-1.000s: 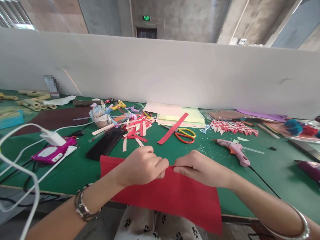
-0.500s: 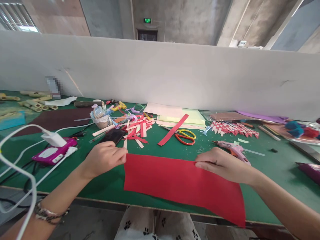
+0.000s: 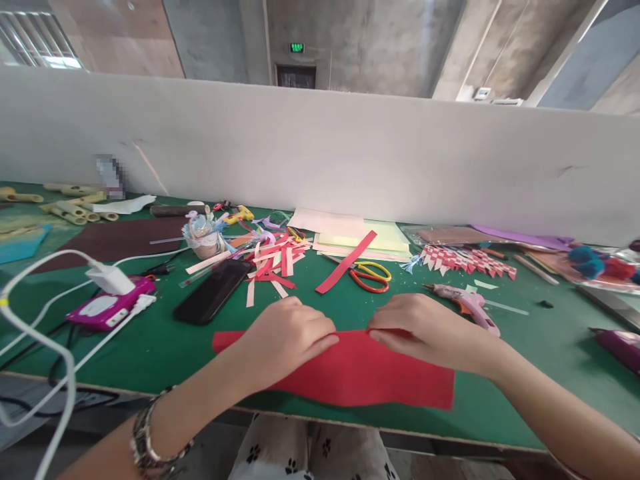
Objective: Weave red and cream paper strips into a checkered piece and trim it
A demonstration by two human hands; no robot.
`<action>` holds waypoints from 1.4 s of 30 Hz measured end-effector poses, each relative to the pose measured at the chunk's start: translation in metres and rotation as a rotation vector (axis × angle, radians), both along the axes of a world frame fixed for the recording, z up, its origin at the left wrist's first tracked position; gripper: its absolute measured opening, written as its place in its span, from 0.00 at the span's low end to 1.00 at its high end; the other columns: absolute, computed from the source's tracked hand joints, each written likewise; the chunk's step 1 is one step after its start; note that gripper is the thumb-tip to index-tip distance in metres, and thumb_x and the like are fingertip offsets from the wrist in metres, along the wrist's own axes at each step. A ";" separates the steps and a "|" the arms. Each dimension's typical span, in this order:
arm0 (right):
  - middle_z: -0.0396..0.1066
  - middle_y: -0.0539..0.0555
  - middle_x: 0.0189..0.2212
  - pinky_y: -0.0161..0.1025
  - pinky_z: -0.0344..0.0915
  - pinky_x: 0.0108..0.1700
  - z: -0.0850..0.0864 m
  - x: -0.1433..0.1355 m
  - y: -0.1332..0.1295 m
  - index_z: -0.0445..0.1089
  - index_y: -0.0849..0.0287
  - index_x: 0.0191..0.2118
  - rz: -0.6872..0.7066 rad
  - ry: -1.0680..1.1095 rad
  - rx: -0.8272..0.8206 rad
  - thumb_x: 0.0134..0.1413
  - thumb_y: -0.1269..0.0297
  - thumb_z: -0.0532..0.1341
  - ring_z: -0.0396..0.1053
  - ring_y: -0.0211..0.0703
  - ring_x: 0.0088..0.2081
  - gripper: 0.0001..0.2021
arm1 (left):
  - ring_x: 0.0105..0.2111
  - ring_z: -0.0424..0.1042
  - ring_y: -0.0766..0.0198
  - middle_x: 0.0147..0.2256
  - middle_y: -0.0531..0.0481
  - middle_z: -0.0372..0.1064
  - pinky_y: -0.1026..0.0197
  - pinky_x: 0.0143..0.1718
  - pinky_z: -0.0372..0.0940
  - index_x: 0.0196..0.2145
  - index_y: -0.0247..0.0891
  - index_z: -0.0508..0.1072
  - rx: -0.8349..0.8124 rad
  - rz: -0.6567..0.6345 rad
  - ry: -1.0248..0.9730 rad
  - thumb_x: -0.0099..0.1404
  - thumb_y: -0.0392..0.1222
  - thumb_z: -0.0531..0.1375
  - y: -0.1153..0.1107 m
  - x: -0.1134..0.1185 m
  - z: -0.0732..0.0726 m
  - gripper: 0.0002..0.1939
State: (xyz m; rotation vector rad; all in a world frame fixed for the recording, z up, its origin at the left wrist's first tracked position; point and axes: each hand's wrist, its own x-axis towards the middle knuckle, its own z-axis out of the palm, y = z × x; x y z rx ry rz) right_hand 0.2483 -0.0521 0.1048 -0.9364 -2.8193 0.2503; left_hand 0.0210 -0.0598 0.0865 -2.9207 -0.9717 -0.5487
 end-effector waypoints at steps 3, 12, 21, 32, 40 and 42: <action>0.60 0.47 0.18 0.33 0.48 0.26 -0.002 -0.013 -0.003 0.63 0.57 0.24 -0.003 0.034 0.128 0.52 0.72 0.51 0.54 0.34 0.21 0.09 | 0.19 0.62 0.68 0.19 0.55 0.65 0.64 0.25 0.52 0.23 0.37 0.68 -0.064 -0.014 -0.024 0.68 0.41 0.46 -0.001 0.009 -0.003 0.18; 0.44 0.43 0.15 0.32 0.41 0.23 -0.013 -0.009 0.002 0.53 0.57 0.19 0.002 0.216 0.086 0.37 0.75 0.50 0.39 0.33 0.20 0.06 | 0.20 0.42 0.72 0.19 0.57 0.38 0.66 0.20 0.41 0.15 0.35 0.53 -0.607 -0.071 -0.128 0.67 0.39 0.47 0.004 0.005 0.011 0.21; 0.41 0.43 0.16 0.30 0.42 0.21 -0.021 0.043 0.007 0.49 0.57 0.19 -0.150 0.263 -0.096 0.39 0.76 0.48 0.39 0.31 0.20 0.08 | 0.21 0.40 0.71 0.21 0.57 0.36 0.65 0.22 0.41 0.15 0.36 0.50 -0.723 -0.088 -0.114 0.66 0.39 0.47 0.015 -0.033 0.008 0.22; 0.68 0.52 0.32 0.32 0.59 0.33 0.006 0.032 0.002 0.64 0.57 0.37 -0.206 0.259 -0.056 0.54 0.64 0.53 0.65 0.38 0.32 0.07 | 0.20 0.41 0.70 0.19 0.58 0.39 0.65 0.23 0.44 0.15 0.36 0.58 -0.624 -0.066 0.077 0.65 0.36 0.48 0.014 -0.039 0.017 0.20; 0.62 0.47 0.22 0.31 0.49 0.25 -0.001 -0.013 -0.005 0.64 0.57 0.30 -0.043 0.041 -0.273 0.60 0.66 0.49 0.56 0.33 0.23 0.10 | 0.22 0.58 0.69 0.18 0.56 0.60 0.67 0.25 0.52 0.22 0.38 0.70 -0.412 -0.089 0.048 0.62 0.33 0.51 0.008 -0.026 0.020 0.14; 0.59 0.46 0.20 0.31 0.46 0.24 -0.005 -0.018 -0.002 0.63 0.57 0.29 -0.043 0.056 -0.264 0.59 0.66 0.50 0.52 0.32 0.21 0.10 | 0.24 0.63 0.69 0.23 0.56 0.67 0.67 0.26 0.52 0.30 0.40 0.72 -0.337 -0.035 0.024 0.61 0.31 0.51 0.006 -0.016 0.015 0.11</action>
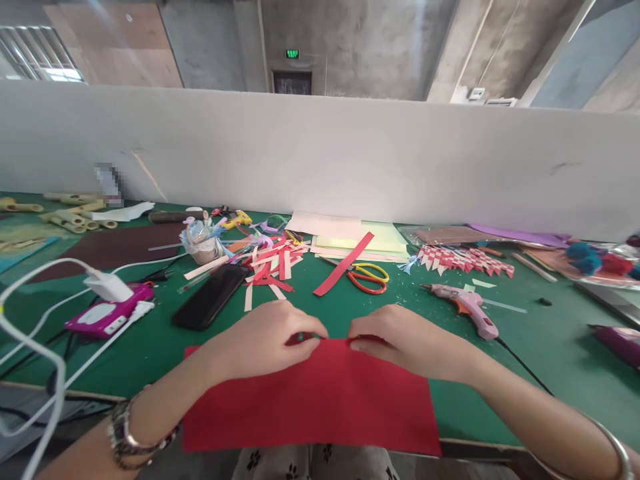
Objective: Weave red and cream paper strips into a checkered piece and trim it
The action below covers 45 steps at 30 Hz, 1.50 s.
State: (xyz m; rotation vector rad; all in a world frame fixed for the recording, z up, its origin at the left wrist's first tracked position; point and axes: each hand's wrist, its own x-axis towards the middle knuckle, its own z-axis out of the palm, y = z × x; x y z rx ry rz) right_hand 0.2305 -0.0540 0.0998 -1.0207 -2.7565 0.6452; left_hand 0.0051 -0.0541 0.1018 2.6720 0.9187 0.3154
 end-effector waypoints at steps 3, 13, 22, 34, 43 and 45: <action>0.54 0.44 0.18 0.32 0.43 0.22 -0.005 -0.008 0.002 0.62 0.58 0.27 0.006 0.040 0.011 0.58 0.67 0.52 0.47 0.31 0.20 0.09 | 0.20 0.61 0.69 0.19 0.57 0.64 0.66 0.22 0.50 0.25 0.38 0.68 0.171 0.029 0.025 0.59 0.30 0.50 -0.002 0.016 -0.013 0.10; 0.49 0.43 0.17 0.30 0.45 0.23 -0.015 0.005 -0.001 0.56 0.59 0.22 -0.056 0.221 -0.148 0.58 0.64 0.51 0.44 0.31 0.21 0.14 | 0.15 0.48 0.68 0.14 0.57 0.54 0.63 0.20 0.48 0.18 0.37 0.58 0.842 -0.123 -0.003 0.58 0.26 0.46 0.005 0.008 -0.034 0.15; 0.53 0.45 0.19 0.32 0.46 0.24 -0.013 0.039 -0.005 0.59 0.59 0.24 -0.059 0.114 -0.092 0.61 0.60 0.47 0.46 0.32 0.21 0.16 | 0.17 0.55 0.68 0.15 0.56 0.56 0.65 0.22 0.52 0.19 0.38 0.60 0.761 -0.057 0.137 0.59 0.27 0.46 0.016 -0.062 -0.044 0.15; 0.56 0.46 0.17 0.32 0.45 0.24 0.003 0.022 -0.007 0.65 0.57 0.28 -0.020 -0.062 0.061 0.61 0.61 0.49 0.50 0.33 0.20 0.13 | 0.30 0.69 0.63 0.30 0.50 0.71 0.61 0.33 0.60 0.35 0.36 0.68 0.870 0.249 -0.050 0.63 0.33 0.47 0.000 -0.023 -0.017 0.10; 0.47 0.43 0.15 0.31 0.41 0.22 0.002 -0.002 -0.004 0.62 0.59 0.23 0.033 0.029 0.140 0.58 0.67 0.53 0.43 0.31 0.19 0.12 | 0.17 0.53 0.68 0.15 0.56 0.54 0.61 0.24 0.53 0.18 0.37 0.61 0.928 -0.033 -0.018 0.63 0.29 0.47 -0.014 0.041 -0.032 0.16; 0.46 0.43 0.15 0.32 0.40 0.22 0.001 -0.002 -0.002 0.62 0.59 0.24 0.030 0.028 0.146 0.58 0.67 0.52 0.43 0.31 0.18 0.12 | 0.16 0.52 0.68 0.15 0.57 0.53 0.62 0.24 0.52 0.19 0.37 0.60 0.929 -0.041 -0.032 0.63 0.29 0.47 -0.010 0.038 -0.036 0.16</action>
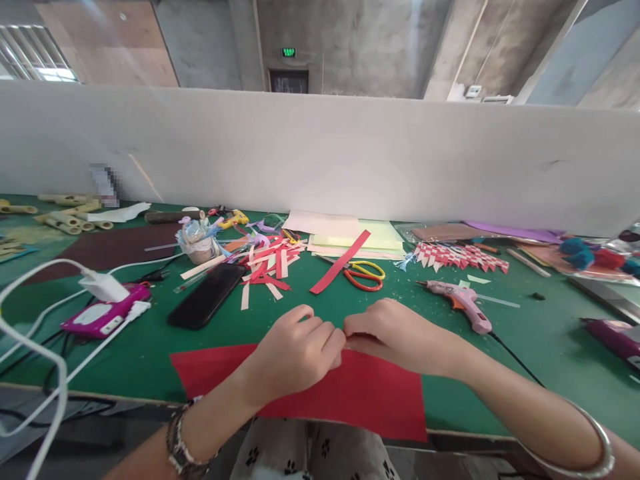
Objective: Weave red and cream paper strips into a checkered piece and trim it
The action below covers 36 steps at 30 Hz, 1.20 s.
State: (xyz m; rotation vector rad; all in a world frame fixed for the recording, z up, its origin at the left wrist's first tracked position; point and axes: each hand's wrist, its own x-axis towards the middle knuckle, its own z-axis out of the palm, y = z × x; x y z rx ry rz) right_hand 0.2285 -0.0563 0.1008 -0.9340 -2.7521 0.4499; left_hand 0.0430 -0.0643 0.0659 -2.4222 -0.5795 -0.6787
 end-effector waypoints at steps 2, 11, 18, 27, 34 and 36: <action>0.46 0.43 0.15 0.32 0.40 0.22 0.000 0.000 0.000 0.62 0.58 0.25 0.004 -0.013 0.010 0.59 0.66 0.51 0.44 0.32 0.18 0.11 | 0.16 0.51 0.69 0.15 0.57 0.53 0.62 0.23 0.50 0.19 0.37 0.59 -0.002 -0.026 -0.005 0.62 0.29 0.48 0.004 -0.005 -0.002 0.15; 0.61 0.48 0.19 0.33 0.47 0.25 0.009 0.043 0.005 0.63 0.57 0.27 -0.105 -0.092 0.040 0.63 0.60 0.44 0.57 0.35 0.22 0.17 | 0.17 0.53 0.68 0.16 0.57 0.59 0.63 0.26 0.55 0.19 0.38 0.60 0.038 0.073 0.106 0.61 0.27 0.47 0.030 -0.084 0.001 0.15; 0.64 0.49 0.21 0.33 0.49 0.24 0.017 0.071 0.008 0.65 0.57 0.28 -0.210 -0.055 0.055 0.62 0.58 0.45 0.58 0.34 0.21 0.17 | 0.22 0.64 0.67 0.19 0.56 0.63 0.64 0.27 0.56 0.23 0.38 0.65 0.058 0.495 0.105 0.65 0.33 0.47 0.034 -0.153 0.016 0.14; 0.65 0.50 0.21 0.34 0.52 0.28 0.017 0.024 0.013 0.67 0.58 0.30 0.034 -0.082 0.214 0.64 0.61 0.43 0.60 0.36 0.25 0.19 | 0.35 0.70 0.60 0.34 0.50 0.72 0.56 0.42 0.57 0.39 0.39 0.71 -0.296 0.194 -0.137 0.63 0.49 0.54 0.011 -0.046 0.021 0.13; 0.62 0.50 0.20 0.36 0.52 0.33 0.002 -0.003 0.023 0.64 0.60 0.24 0.113 -0.056 0.567 0.56 0.72 0.48 0.54 0.36 0.24 0.13 | 0.18 0.61 0.68 0.17 0.55 0.65 0.62 0.30 0.54 0.20 0.37 0.67 -0.405 0.096 -0.104 0.69 0.41 0.46 0.014 -0.027 0.016 0.22; 0.57 0.48 0.17 0.35 0.50 0.30 -0.003 -0.011 0.022 0.61 0.59 0.21 0.140 0.010 0.604 0.51 0.73 0.49 0.50 0.35 0.22 0.11 | 0.17 0.58 0.69 0.15 0.55 0.63 0.62 0.28 0.53 0.18 0.36 0.65 -0.482 0.067 -0.087 0.69 0.42 0.45 0.013 -0.023 0.019 0.23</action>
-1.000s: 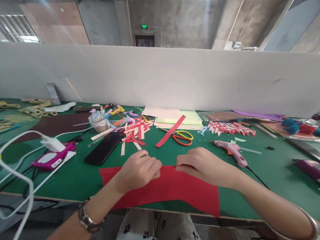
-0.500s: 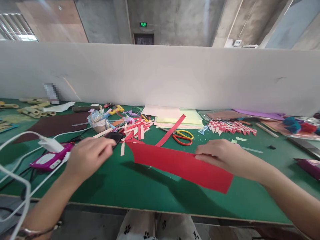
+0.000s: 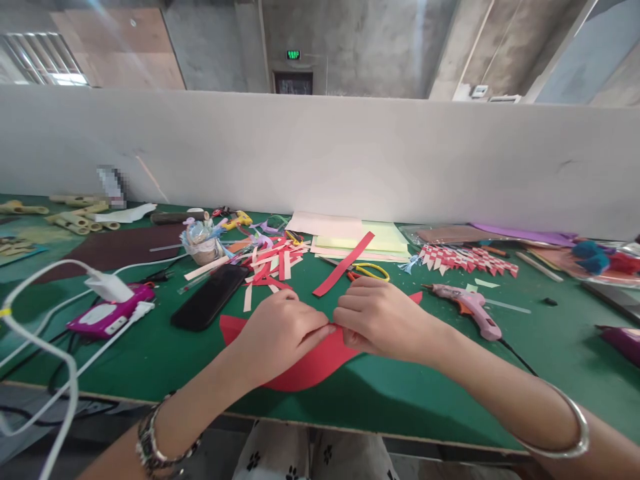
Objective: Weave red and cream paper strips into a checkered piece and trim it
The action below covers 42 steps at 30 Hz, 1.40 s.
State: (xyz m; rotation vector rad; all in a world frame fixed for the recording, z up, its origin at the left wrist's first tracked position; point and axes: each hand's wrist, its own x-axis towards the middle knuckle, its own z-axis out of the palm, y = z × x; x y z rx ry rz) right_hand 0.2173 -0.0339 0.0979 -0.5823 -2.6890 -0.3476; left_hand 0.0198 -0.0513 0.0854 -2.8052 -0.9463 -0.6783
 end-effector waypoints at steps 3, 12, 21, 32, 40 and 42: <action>0.50 0.45 0.15 0.34 0.48 0.27 -0.003 -0.003 -0.002 0.56 0.58 0.18 0.027 0.091 -0.049 0.44 0.76 0.50 0.44 0.34 0.20 0.09 | 0.16 0.55 0.70 0.15 0.57 0.60 0.64 0.27 0.52 0.18 0.36 0.64 -0.170 -0.035 0.005 0.69 0.44 0.44 -0.003 0.002 0.008 0.23; 0.53 0.46 0.15 0.34 0.51 0.27 -0.015 0.071 0.001 0.54 0.57 0.19 -0.312 0.174 -0.070 0.42 0.76 0.49 0.48 0.34 0.20 0.09 | 0.20 0.56 0.70 0.18 0.56 0.58 0.68 0.24 0.51 0.19 0.36 0.64 -0.534 0.062 -0.056 0.66 0.46 0.49 0.012 -0.043 0.021 0.21; 0.65 0.48 0.21 0.34 0.60 0.24 -0.018 0.033 -0.009 0.61 0.58 0.35 -0.334 0.775 -0.948 0.56 0.54 0.48 0.62 0.35 0.21 0.12 | 0.22 0.63 0.68 0.23 0.53 0.67 0.63 0.28 0.55 0.28 0.36 0.70 0.498 0.240 -0.016 0.65 0.35 0.50 -0.001 -0.020 0.034 0.11; 0.72 0.52 0.29 0.35 0.66 0.32 -0.033 0.001 0.017 0.69 0.60 0.32 -0.323 1.044 -1.407 0.44 0.61 0.60 0.68 0.38 0.30 0.09 | 0.27 0.68 0.64 0.33 0.49 0.69 0.61 0.30 0.61 0.50 0.37 0.64 -0.053 0.187 0.159 0.63 0.49 0.54 -0.016 0.025 -0.008 0.20; 0.74 0.53 0.36 0.40 0.66 0.42 -0.056 0.007 0.028 0.71 0.61 0.40 0.009 0.672 -1.672 0.45 0.62 0.63 0.71 0.42 0.38 0.14 | 0.52 0.59 0.54 0.51 0.43 0.60 0.51 0.51 0.57 0.53 0.38 0.59 -0.049 0.286 -0.274 0.62 0.47 0.54 0.037 0.014 0.008 0.23; 0.73 0.54 0.36 0.42 0.66 0.44 -0.061 0.003 0.030 0.70 0.62 0.41 0.068 0.597 -1.734 0.44 0.60 0.64 0.70 0.44 0.40 0.16 | 0.54 0.57 0.53 0.54 0.43 0.58 0.52 0.51 0.57 0.55 0.40 0.56 -0.164 0.267 -0.284 0.62 0.50 0.53 0.055 0.016 0.005 0.26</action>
